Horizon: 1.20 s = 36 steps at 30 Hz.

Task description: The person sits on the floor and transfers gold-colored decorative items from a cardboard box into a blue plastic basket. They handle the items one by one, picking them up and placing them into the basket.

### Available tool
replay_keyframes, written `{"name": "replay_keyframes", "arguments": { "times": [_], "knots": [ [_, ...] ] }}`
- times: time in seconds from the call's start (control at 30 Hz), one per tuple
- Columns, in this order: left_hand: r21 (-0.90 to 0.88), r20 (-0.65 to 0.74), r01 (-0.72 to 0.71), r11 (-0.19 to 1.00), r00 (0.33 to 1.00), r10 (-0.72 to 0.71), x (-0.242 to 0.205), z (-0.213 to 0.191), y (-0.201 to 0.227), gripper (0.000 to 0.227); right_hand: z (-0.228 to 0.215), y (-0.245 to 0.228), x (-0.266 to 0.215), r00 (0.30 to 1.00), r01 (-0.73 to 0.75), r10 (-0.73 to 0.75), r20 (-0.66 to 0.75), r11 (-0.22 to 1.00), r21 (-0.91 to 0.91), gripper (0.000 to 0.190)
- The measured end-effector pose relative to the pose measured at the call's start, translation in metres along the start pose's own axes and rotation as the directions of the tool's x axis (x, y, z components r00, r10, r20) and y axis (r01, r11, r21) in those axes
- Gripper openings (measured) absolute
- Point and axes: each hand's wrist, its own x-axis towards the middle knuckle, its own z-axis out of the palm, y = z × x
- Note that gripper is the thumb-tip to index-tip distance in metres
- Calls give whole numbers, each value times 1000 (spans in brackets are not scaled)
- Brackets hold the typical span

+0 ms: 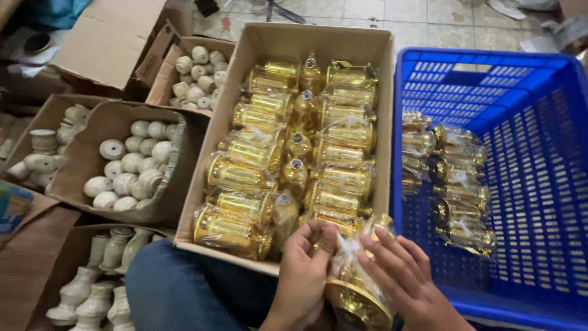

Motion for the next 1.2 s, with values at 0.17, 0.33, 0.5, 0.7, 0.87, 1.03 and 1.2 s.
{"name": "replay_keyframes", "arguments": {
  "times": [0.17, 0.33, 0.5, 0.7, 0.87, 1.03, 1.2],
  "knots": [
    [-136, 161, 208, 969, 969, -185, -4, -17, -18, 19, 2, -7, 7, 992, 98, -103, -70, 993, -70, 47],
    [36, 259, 45, 998, 965, -53, -4, -28, -6, 12, 14, -5, -4, 987, -134, 149, -61, 970, 203, 66],
    [336, 602, -470, 816, 774, 198, 5, -49, 42, 42, 34, 22, -13, 605, -664, 707, 366, 195, 721, 62],
    [506, 581, -246, 827, 805, -116, 54, -43, 98, 23, 27, -2, 60, 614, -482, 659, 435, -124, 868, 105],
    [367, 547, -513, 776, 794, 265, 104, -45, 106, 21, 30, 24, 98, 750, -525, 604, 269, 296, 798, 89],
    [249, 477, -630, 735, 741, 474, 123, -61, 97, 21, 43, 14, 128, 443, -848, 725, 528, 147, 509, 121],
    [612, 492, -665, 428, 744, 452, 154, -79, 94, 48, 78, 17, 164, 697, -674, 626, 350, 406, 617, 118]
  ]
}}
